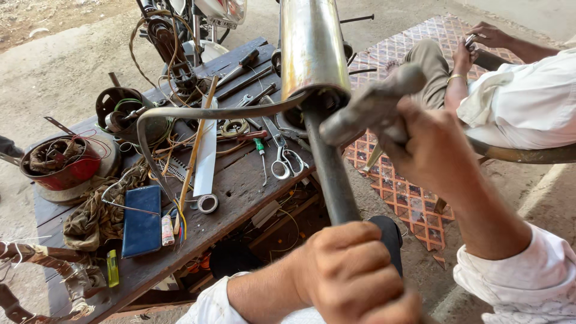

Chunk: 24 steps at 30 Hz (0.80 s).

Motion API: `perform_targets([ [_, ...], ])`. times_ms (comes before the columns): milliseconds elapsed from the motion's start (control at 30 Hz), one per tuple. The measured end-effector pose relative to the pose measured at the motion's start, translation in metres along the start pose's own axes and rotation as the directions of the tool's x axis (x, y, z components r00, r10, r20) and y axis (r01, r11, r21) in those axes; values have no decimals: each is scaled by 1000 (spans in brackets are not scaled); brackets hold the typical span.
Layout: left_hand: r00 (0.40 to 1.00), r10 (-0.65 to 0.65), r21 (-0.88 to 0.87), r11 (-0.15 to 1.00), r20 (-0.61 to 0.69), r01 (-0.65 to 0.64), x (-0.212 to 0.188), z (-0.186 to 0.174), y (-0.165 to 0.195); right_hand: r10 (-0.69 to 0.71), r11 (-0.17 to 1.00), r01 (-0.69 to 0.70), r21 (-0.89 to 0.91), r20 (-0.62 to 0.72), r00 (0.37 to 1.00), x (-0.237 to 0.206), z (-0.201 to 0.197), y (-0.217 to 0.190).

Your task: The person sits at an outdoor workbench and cuts and strips the ends of colored wires with scissors, then holds a metal pipe against a bench-mounted fixture and hammers a metal cylinder onto the pipe, tapping it repeatedly to seat it, before setting the hammer down and handling small parts on the bench.

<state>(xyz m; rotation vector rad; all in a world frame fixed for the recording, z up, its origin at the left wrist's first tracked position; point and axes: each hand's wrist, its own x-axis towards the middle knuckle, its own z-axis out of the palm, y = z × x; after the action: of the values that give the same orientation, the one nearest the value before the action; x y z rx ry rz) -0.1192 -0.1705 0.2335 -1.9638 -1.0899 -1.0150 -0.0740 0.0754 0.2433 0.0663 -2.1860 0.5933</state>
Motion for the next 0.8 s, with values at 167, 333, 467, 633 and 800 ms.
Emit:
perform_targets([
  [167,1000,3,-18,1000,-10,-4,-9,4,10,57,997,-49,-66,126,990,-5,-9,-6],
  [333,998,-24,-85,996,56,29,-25,5,16,223,910,-218,352,26,974,9,-21,-24],
  [467,993,-110,-111,988,-52,104,-29,8,11,376,819,-288,496,-86,922,6,-16,-28],
  [633,999,-4,49,999,-51,7,-23,13,12,113,979,-109,170,-11,994,-4,8,-16],
  [800,999,18,32,999,-35,-17,-25,26,17,39,993,-28,-116,97,995,1,4,-24],
])
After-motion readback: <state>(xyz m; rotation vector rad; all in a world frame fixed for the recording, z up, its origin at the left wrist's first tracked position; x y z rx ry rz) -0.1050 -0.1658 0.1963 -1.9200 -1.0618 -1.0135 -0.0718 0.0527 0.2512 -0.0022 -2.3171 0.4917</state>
